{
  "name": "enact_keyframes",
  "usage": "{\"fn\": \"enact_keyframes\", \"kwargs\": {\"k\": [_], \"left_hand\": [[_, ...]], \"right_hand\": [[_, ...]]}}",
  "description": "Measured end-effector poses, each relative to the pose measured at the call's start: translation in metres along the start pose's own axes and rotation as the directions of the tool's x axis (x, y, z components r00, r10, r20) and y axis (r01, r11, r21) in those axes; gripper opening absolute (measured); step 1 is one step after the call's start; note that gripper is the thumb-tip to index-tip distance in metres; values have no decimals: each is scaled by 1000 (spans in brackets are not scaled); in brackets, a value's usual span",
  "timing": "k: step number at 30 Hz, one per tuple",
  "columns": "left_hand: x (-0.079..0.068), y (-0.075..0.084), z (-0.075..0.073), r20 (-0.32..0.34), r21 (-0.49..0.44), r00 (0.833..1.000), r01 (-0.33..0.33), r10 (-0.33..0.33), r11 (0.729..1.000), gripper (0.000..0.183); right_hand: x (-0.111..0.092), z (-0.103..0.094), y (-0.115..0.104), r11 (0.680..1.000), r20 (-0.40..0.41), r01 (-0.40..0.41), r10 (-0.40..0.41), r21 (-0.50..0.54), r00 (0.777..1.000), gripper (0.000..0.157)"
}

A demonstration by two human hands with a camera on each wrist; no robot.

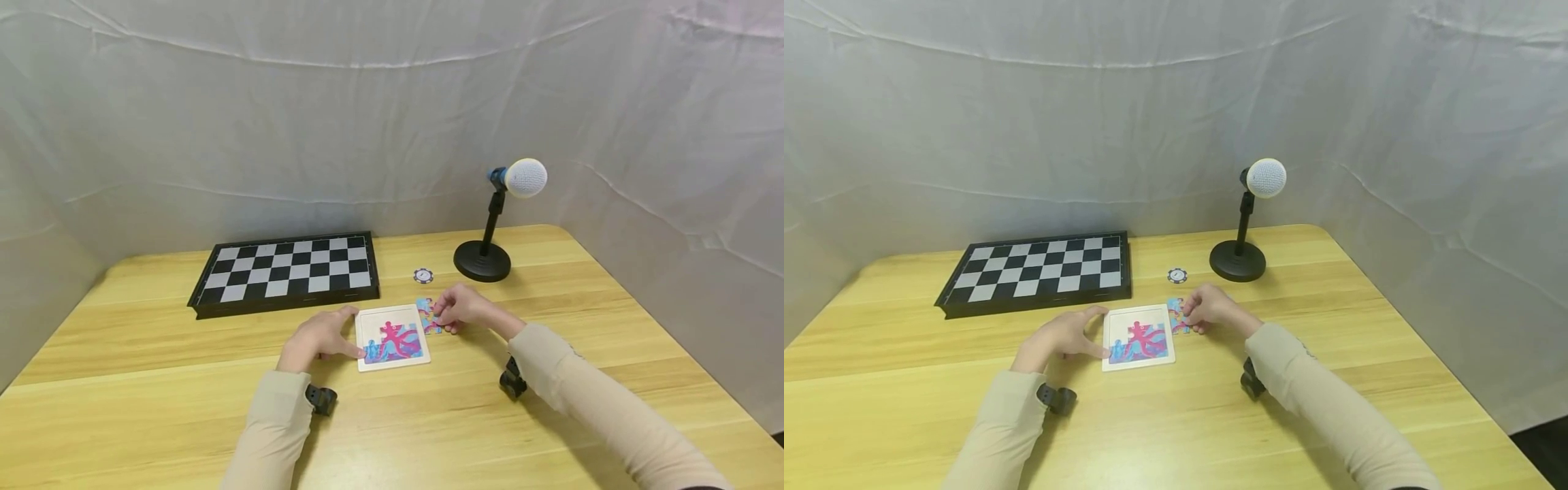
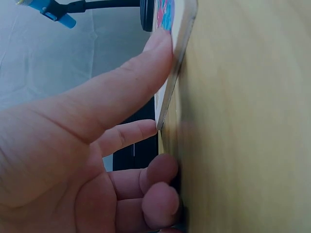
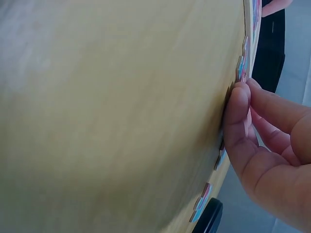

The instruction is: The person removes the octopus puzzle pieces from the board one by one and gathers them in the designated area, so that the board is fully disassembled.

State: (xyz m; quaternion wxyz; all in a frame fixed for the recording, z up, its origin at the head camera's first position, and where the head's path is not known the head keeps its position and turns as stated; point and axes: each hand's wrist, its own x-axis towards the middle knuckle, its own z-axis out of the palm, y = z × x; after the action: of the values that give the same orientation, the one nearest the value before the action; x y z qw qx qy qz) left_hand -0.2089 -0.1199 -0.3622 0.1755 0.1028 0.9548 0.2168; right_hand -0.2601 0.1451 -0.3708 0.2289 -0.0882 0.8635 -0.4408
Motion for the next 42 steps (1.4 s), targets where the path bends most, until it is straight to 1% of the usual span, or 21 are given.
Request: {"fn": "enact_keyframes", "kwargs": {"k": [11,16,20,25,32,42], "left_hand": [[1,-2,0,6,-13,1000,0,0,1000,84],[1,-3,1,5,-37,1000,-4,4,999,84],[0,-3,0,5,-53,1000,-2,2,999,84],[0,-2,0,5,-61,1000,-1,2,998,84],[1,-3,1,5,-56,1000,0,1,998,83],[0,-2,1,-1,-43,1000,-4,4,999,83]], "right_hand": [[-1,1,-10,999,-38,8,-10,-49,999,6],[-2,7,-16,996,-19,76,-77,-49,997,9],[-1,15,-23,994,-7,104,-105,-45,994,14],[1,24,-32,992,0,111,-111,-61,994,20],[6,34,-35,986,42,144,-141,-87,989,26],[9,44,-39,984,80,137,-129,-113,988,33]]}}
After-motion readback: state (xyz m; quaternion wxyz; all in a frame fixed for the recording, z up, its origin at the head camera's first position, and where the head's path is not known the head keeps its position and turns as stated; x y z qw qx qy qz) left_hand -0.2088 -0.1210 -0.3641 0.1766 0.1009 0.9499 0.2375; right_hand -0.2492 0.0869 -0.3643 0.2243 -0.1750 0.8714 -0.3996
